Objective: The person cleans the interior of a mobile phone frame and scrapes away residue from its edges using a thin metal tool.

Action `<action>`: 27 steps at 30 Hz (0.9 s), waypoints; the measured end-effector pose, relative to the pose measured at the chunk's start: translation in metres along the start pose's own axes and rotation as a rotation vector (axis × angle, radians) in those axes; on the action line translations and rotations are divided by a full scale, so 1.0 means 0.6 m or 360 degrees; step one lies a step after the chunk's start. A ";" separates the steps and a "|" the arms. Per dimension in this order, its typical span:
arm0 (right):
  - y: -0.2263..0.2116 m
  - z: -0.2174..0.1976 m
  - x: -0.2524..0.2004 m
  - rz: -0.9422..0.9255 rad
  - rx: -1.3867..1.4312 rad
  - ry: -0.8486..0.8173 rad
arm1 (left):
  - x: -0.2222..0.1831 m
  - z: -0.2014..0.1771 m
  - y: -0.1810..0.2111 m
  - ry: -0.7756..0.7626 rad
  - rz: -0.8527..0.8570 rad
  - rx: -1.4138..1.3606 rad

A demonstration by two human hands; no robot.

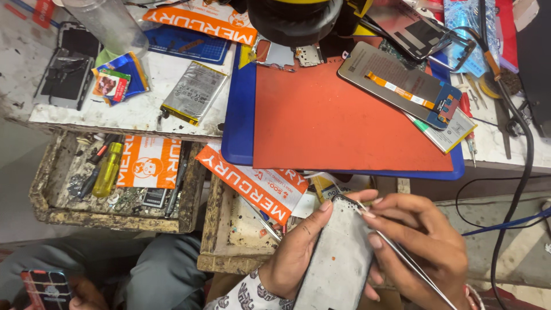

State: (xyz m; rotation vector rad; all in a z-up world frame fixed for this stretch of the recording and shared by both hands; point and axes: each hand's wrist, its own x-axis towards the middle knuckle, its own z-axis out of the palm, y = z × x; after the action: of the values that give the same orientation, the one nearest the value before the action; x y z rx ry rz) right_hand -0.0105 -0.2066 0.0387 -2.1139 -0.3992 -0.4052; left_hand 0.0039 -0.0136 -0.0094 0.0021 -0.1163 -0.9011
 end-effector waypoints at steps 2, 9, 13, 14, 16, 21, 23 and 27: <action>-0.001 -0.005 0.005 -0.0156 -0.0151 -0.0011 | -0.002 -0.006 0.000 0.0016 -0.0036 -0.0064; 0.010 -0.012 0.018 -0.0339 -0.0249 -0.0052 | -0.008 -0.033 -0.003 0.0150 -0.0189 0.0232; 0.016 -0.018 0.014 -0.0314 -0.0253 -0.0094 | -0.009 -0.041 -0.003 0.0212 -0.0237 0.0160; 0.018 -0.020 0.014 -0.0326 -0.0252 -0.0097 | -0.007 -0.042 -0.002 0.0209 -0.0256 0.0130; 0.024 -0.022 0.012 -0.0349 -0.0250 -0.0105 | -0.009 -0.042 -0.001 0.0222 -0.0282 0.0155; 0.030 -0.022 0.005 -0.0334 -0.0227 -0.0091 | -0.007 -0.042 0.000 0.0235 -0.0307 0.0088; 0.029 -0.022 0.005 -0.0341 -0.0237 -0.0096 | -0.007 -0.040 0.000 0.0237 -0.0318 0.0061; 0.022 -0.027 0.009 -0.0351 -0.0277 -0.0141 | -0.006 -0.031 0.002 0.0193 -0.0284 0.0080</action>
State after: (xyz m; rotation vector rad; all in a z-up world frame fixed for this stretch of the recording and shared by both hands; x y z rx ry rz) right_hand -0.0022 -0.2265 0.0395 -2.2703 -0.6734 -0.4896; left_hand 0.0045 -0.0108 -0.0282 0.1151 -0.0256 -1.0738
